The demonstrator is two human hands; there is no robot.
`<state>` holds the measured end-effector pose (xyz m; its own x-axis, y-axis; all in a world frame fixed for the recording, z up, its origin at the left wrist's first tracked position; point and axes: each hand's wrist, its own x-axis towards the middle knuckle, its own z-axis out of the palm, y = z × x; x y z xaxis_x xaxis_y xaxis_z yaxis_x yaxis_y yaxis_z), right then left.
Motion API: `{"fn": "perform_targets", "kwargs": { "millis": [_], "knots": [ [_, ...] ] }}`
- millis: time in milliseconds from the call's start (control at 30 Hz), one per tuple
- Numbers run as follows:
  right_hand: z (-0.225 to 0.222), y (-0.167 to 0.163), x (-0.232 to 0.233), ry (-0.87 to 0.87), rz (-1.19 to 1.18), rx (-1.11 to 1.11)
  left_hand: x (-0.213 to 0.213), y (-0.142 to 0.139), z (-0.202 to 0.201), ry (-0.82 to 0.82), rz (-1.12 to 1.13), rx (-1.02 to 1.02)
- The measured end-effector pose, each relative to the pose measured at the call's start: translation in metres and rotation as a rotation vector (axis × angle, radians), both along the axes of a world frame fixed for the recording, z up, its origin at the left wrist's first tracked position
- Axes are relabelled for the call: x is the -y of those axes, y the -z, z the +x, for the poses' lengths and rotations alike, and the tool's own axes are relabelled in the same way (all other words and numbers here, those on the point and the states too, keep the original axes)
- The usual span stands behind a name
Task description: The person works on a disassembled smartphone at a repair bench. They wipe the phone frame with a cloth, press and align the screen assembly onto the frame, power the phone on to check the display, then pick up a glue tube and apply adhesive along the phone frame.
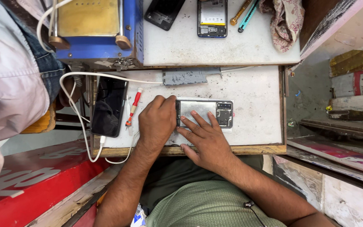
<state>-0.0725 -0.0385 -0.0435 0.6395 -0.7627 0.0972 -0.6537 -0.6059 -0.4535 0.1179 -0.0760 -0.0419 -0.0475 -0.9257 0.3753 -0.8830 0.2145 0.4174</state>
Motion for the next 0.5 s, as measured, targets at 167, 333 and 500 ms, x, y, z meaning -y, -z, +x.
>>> {"fn": "perform_targets", "kwargs": {
  "millis": [167, 333, 500],
  "knots": [
    [-0.001, 0.002, 0.0, -0.002, -0.004, -0.001, 0.0, -0.004, -0.004, -0.056, 0.058, -0.05],
    [0.0, 0.004, 0.001, -0.01, -0.003, -0.003, 0.002, -0.002, -0.01, -0.043, 0.06, -0.077],
    [-0.001, 0.003, 0.001, -0.002, 0.02, -0.005, 0.004, 0.001, -0.014, -0.114, 0.072, -0.091]
  ]
}}
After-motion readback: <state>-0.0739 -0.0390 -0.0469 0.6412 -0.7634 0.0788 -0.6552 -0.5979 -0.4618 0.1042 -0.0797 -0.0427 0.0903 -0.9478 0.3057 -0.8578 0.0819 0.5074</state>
